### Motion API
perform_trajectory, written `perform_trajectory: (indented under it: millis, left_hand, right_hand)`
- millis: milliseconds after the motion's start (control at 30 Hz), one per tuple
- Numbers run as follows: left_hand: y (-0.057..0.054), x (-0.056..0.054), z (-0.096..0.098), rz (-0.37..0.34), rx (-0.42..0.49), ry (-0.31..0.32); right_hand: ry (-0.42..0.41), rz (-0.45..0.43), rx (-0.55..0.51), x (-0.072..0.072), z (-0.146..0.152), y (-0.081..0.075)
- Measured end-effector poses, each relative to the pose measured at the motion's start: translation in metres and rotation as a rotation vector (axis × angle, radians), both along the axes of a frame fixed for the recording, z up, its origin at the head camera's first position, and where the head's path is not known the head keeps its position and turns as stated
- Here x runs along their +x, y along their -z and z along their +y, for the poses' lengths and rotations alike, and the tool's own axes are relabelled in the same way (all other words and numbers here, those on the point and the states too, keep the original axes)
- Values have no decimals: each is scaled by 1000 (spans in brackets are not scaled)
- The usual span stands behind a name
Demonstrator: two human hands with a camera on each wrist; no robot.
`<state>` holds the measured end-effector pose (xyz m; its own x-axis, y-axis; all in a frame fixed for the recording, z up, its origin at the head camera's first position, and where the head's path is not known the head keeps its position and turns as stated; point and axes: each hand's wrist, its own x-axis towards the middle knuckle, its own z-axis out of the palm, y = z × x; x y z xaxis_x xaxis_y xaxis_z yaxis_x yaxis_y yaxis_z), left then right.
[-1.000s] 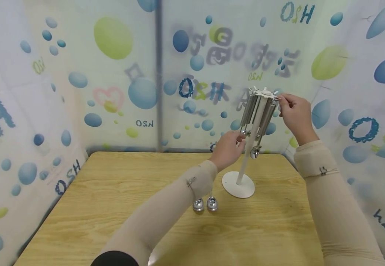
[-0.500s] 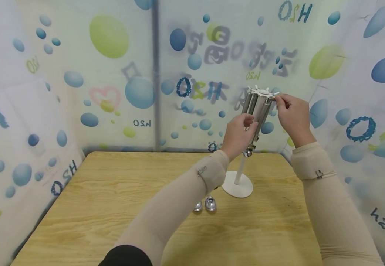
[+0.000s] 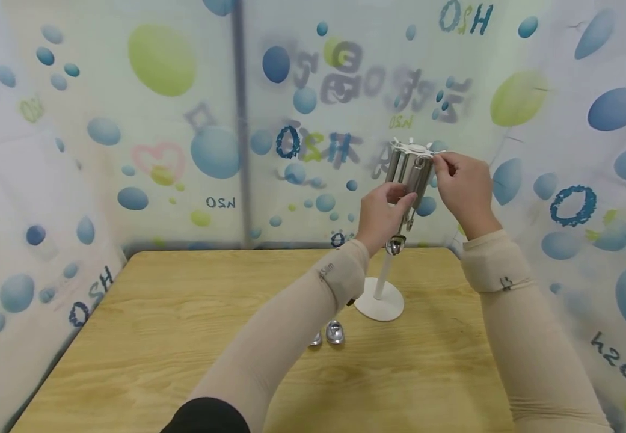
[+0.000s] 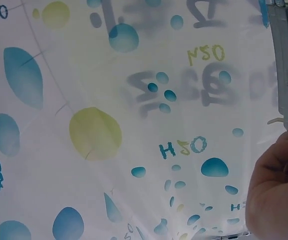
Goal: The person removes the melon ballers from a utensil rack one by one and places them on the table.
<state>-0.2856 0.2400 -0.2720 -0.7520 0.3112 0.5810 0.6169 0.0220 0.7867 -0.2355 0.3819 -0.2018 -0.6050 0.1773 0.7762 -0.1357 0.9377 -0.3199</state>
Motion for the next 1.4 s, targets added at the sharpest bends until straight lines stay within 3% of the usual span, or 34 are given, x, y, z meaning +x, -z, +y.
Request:
perform_trajectory:
  millis: [433, 900, 1167, 1400]
  left_hand:
    - [-2, -4, 3, -20, 65, 39]
    - [-3, -1, -2, -34, 56, 65]
    - [-4, 1, -7, -35, 35, 49]
    - [-8, 4, -7, -29, 56, 100]
  right_hand:
    - [-6, 14, -17, -3, -6, -3]
    - [-13, 3, -16, 0, -4, 1]
    - [5, -5, -7, -1, -4, 3]
    - [11, 3, 0, -1, -2, 2]
